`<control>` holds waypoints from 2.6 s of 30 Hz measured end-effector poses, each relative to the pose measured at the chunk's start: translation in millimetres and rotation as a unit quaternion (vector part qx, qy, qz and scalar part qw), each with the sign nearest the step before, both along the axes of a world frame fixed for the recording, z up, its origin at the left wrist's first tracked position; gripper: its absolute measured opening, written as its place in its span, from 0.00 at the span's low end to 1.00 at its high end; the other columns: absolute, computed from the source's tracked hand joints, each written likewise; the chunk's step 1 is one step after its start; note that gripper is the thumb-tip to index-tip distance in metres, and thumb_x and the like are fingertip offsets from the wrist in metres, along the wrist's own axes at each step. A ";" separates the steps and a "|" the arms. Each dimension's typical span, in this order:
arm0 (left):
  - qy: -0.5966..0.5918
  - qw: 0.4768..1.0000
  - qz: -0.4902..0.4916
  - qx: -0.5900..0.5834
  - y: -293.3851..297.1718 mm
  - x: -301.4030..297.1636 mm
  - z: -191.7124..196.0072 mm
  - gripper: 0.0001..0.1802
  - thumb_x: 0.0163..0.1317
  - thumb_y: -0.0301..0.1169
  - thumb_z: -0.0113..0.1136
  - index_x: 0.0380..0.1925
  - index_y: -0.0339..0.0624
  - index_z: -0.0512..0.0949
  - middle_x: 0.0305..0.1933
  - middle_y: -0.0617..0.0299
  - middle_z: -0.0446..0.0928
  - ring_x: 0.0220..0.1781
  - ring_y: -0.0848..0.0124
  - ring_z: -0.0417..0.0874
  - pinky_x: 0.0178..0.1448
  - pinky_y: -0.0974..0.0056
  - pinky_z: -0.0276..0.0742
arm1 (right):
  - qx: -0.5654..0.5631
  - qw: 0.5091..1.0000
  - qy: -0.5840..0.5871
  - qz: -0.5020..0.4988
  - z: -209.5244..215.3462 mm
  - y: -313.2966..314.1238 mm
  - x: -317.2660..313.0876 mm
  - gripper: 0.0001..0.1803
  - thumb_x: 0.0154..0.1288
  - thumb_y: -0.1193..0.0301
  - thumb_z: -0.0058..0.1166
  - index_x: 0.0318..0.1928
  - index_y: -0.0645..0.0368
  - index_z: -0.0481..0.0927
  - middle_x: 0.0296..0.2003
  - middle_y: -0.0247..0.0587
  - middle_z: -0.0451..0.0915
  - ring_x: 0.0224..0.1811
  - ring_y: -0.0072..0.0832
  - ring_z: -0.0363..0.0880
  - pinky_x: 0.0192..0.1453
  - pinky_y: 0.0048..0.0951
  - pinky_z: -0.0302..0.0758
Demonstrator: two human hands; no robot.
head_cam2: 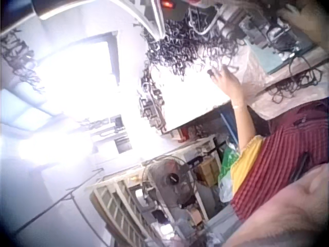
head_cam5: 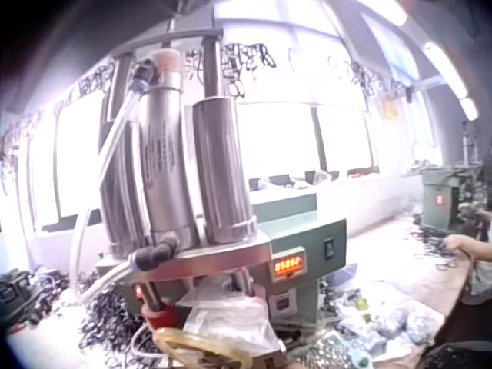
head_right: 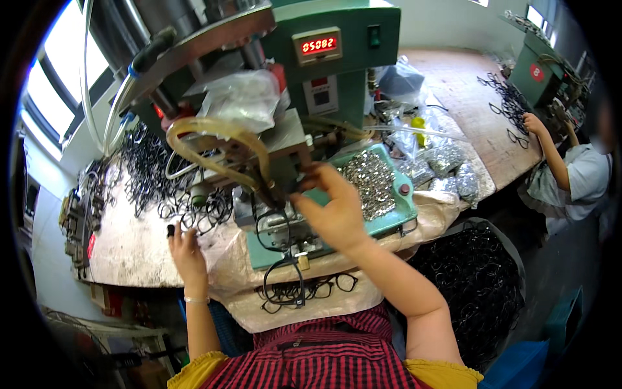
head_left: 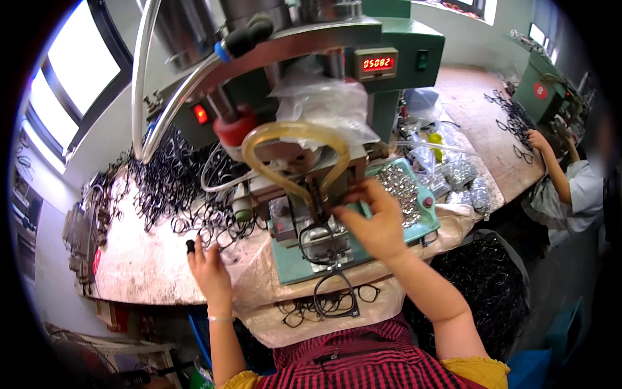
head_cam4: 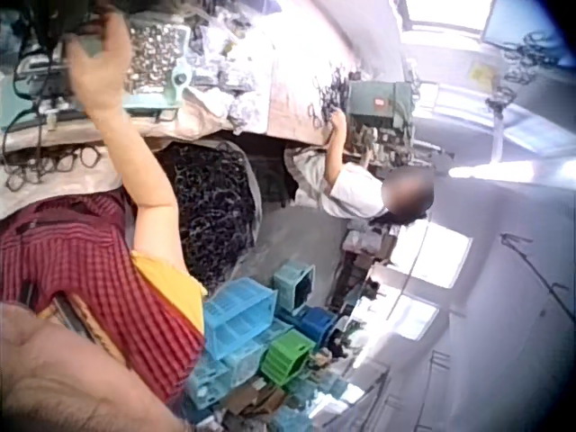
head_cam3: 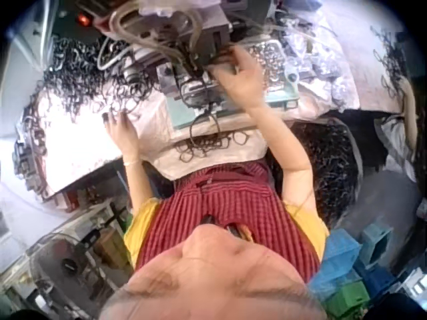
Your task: The person repeatedly picks up black eyeglass frames from a pile, places them into a green fixture on a machine, and presses a lever to secure small metal components. The person then removes the assembled frames and places them on the table, continuing the cycle with additional frames.
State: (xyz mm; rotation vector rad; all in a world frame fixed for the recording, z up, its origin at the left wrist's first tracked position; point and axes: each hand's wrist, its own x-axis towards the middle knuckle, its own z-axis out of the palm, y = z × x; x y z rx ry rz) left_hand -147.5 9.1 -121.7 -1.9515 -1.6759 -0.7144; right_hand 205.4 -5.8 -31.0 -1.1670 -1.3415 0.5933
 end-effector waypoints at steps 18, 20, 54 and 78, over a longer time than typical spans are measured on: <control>-0.373 0.788 -0.489 -0.023 -17.9 121.1 141.1 0.02 0.63 0.23 0.62 0.35 0.39 0.81 0.41 0.51 0.85 0.40 0.63 0.85 0.56 0.58 0.77 | -0.042 0.989 0.110 0.088 20.6 -32.2 -16.6 0.30 0.62 0.77 0.61 0.65 0.64 0.69 0.52 0.43 0.82 0.54 0.26 0.81 0.63 0.27 0.71; -0.263 0.806 -0.529 -0.036 -27.3 121.8 119.2 0.04 0.62 0.27 0.62 0.34 0.44 0.84 0.40 0.58 0.87 0.39 0.64 0.82 0.55 0.55 0.77 | 0.000 0.998 -0.031 0.058 5.6 -21.7 7.8 0.19 0.58 0.74 0.63 0.52 0.59 0.82 0.51 0.45 0.83 0.55 0.37 0.82 0.64 0.34 0.72; -0.056 0.997 0.001 -0.061 102.1 38.6 -7.8 0.12 0.48 0.21 0.58 0.31 0.43 0.86 0.44 0.56 0.79 0.49 0.53 0.77 0.52 0.55 0.75 | 0.013 0.972 0.190 -0.141 -97.7 14.5 78.8 0.05 0.65 0.81 0.59 0.42 0.62 0.82 0.35 0.29 0.81 0.38 0.15 0.77 0.44 0.18 0.72; -0.701 0.675 -0.208 -0.102 6.0 56.1 3.5 0.08 0.77 0.38 0.50 0.44 0.46 0.73 0.29 0.71 0.66 0.28 0.81 0.64 0.30 0.73 0.63 | 0.019 0.995 0.096 -0.001 -15.7 -1.4 -23.0 0.18 0.59 0.79 0.64 0.48 0.64 0.73 0.36 0.36 0.81 0.40 0.19 0.79 0.46 0.20 0.74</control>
